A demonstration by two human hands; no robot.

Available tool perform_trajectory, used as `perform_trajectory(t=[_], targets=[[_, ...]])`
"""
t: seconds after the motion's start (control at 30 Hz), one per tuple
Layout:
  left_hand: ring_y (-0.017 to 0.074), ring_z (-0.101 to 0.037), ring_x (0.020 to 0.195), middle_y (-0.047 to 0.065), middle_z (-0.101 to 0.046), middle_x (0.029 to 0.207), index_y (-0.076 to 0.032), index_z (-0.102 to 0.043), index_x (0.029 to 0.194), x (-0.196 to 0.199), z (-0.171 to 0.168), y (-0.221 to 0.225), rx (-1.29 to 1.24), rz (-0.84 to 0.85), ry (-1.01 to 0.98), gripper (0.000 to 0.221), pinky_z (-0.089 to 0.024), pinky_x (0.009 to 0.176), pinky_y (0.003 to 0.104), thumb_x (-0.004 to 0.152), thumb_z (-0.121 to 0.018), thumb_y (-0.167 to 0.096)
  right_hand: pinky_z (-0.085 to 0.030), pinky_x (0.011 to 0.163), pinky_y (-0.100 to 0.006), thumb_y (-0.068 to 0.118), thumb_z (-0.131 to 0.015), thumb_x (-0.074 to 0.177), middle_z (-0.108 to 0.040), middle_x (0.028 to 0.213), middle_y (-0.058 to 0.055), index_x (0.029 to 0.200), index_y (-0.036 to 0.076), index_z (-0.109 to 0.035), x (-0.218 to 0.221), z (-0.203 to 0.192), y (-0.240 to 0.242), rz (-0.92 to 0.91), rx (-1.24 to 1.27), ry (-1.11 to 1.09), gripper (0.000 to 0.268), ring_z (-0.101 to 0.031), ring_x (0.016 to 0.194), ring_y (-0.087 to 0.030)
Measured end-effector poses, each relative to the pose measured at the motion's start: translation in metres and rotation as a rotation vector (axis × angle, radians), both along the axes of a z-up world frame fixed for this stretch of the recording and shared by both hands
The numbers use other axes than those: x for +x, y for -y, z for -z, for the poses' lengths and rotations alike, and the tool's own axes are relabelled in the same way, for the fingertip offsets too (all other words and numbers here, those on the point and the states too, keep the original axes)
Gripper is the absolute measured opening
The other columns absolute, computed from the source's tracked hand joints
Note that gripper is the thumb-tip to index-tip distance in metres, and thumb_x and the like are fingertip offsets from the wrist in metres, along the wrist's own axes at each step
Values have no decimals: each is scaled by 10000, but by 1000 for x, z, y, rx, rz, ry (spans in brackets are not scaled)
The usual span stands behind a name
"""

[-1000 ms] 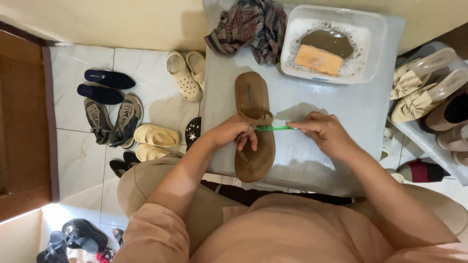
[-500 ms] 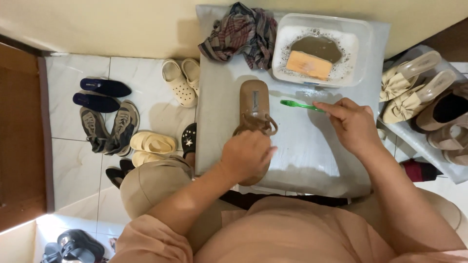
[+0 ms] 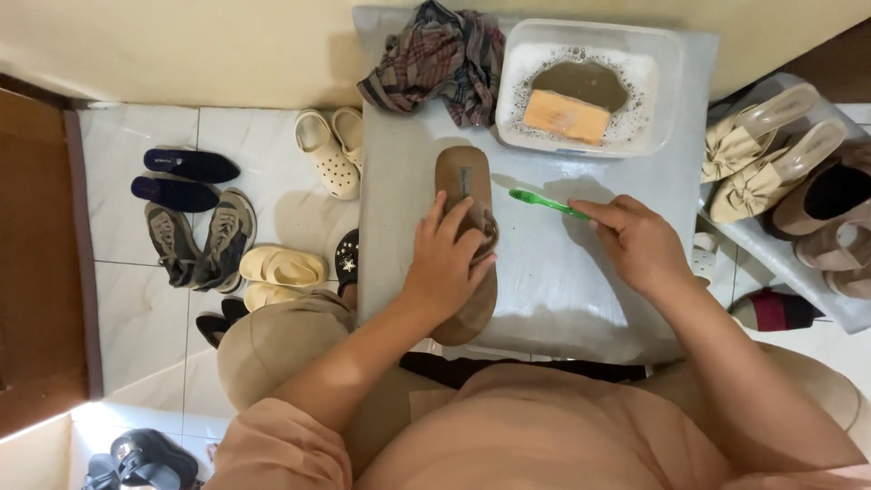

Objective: Cleaning a brown sandal using a toothbrush, soapy water, and a cloth.

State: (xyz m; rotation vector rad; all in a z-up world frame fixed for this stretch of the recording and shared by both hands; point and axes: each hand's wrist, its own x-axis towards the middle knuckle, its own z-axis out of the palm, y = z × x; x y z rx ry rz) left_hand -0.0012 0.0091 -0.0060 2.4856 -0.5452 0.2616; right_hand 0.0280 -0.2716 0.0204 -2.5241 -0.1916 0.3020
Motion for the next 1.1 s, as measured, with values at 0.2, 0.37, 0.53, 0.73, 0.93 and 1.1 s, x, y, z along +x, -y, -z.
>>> perform_trajectory(t=[0.2,0.37,0.53,0.73,0.93,1.1], targets=[[469,-483,1374,218,-561,1345,-303,-516,1444,8,20,-22,48,231,207,581,-376,1134,693,949,-676,-44,-522,682,-372,103,-558,1052,-712,947,-128,1302,283,-740,0,-8,-13,42,83,-163,358,-655,794,-254],[528,-430,1381,195,-556,1395,-200,-599,1267,7,36,-32,-21,223,201,321,-373,1155,661,976,-640,-69,-507,676,-372,89,-553,1055,-705,956,-136,1320,262,-731,3,-4,-15,69,106,-186,364,-637,793,-250],[507,-460,1370,194,-605,1367,-51,-601,1026,8,22,-35,-188,189,213,145,-450,1133,536,939,-710,-87,-492,646,-338,91,-587,1035,-706,919,-131,1309,239,-744,5,18,-12,-26,199,-116,349,-608,737,-209],[381,-593,1287,97,-706,1271,-52,-651,871,19,30,-40,-312,135,253,138,-548,1050,401,896,-786,-75,-495,651,-349,129,-666,1011,-703,878,-133,1233,194,-783,16,30,-12,-61,286,-4,259,-620,730,-210],[338,-616,1262,89,-743,1203,-37,-683,824,22,27,-41,-349,108,190,131,-569,999,355,871,-805,-50,-502,731,-367,142,-707,945,-712,817,-79,1158,266,-805,19,24,-18,-274,215,170,265,-707,765,-281],[323,-623,1259,82,-741,1211,-36,-692,823,22,23,-43,-358,122,161,121,-570,1001,353,886,-792,-62,-506,731,-394,104,-695,941,-739,864,-136,1182,233,-793,20,57,-13,-257,322,78,291,-711,803,-311]])
